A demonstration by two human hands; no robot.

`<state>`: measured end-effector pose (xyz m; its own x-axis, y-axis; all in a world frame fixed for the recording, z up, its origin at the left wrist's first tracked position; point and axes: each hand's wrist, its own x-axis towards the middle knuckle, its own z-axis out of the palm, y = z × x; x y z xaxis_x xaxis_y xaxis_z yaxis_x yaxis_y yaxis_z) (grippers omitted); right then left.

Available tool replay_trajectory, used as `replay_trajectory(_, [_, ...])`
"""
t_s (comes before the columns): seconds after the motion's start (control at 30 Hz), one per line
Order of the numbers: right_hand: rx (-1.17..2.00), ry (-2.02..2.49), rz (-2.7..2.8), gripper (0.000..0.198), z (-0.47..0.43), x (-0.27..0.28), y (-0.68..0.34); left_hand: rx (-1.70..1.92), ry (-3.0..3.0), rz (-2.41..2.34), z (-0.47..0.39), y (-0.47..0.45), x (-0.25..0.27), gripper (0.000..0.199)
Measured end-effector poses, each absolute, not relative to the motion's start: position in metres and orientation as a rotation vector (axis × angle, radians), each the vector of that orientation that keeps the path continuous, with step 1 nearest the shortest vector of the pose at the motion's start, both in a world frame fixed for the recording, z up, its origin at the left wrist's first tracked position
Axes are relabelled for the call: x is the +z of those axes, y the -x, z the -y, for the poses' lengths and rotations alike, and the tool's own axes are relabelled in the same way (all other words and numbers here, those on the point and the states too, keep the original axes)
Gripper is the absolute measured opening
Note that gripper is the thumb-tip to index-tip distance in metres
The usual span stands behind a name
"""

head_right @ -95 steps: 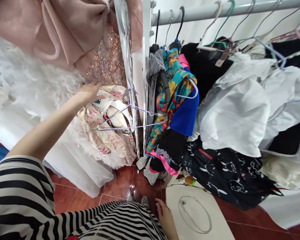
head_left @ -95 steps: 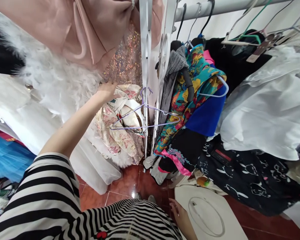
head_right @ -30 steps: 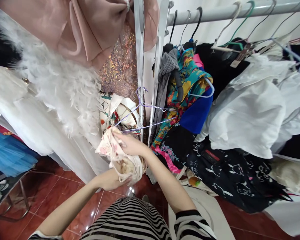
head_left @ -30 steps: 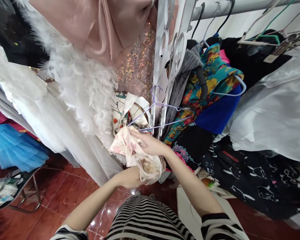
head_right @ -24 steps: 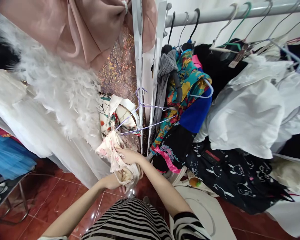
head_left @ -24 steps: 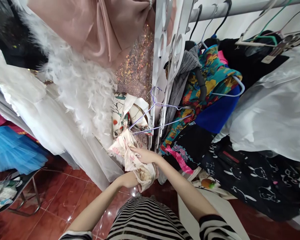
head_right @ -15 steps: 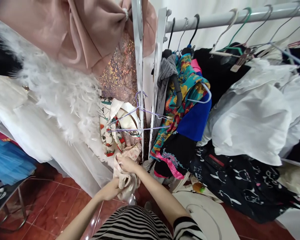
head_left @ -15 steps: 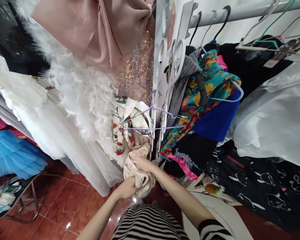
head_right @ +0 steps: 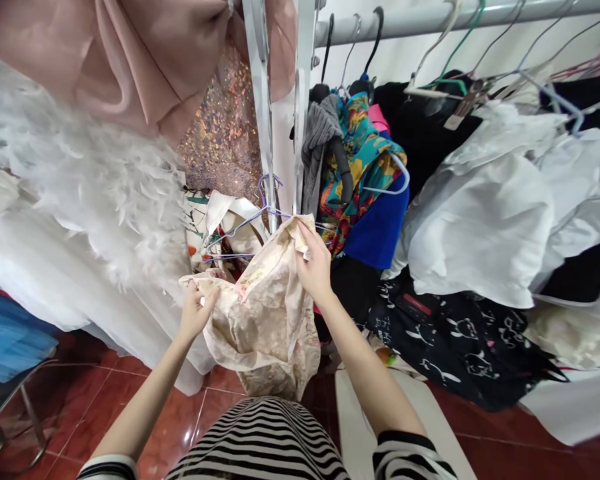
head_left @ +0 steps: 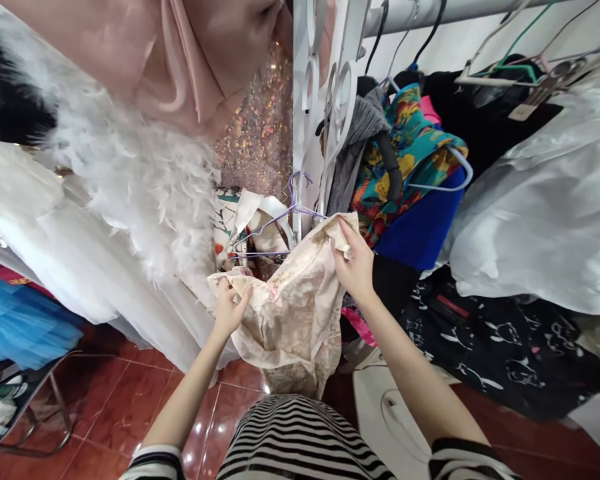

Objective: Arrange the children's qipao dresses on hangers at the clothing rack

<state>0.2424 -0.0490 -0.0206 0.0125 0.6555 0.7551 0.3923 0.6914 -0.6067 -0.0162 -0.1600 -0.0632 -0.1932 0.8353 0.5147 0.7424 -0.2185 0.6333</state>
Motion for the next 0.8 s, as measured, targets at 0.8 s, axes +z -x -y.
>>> replay_trajectory(0.8, [0.614,0.987,1.653,0.042,0.043,-0.03,-0.354,1.564,-2.519,-1.86,0.115,-0.027,-0.07,0.014])
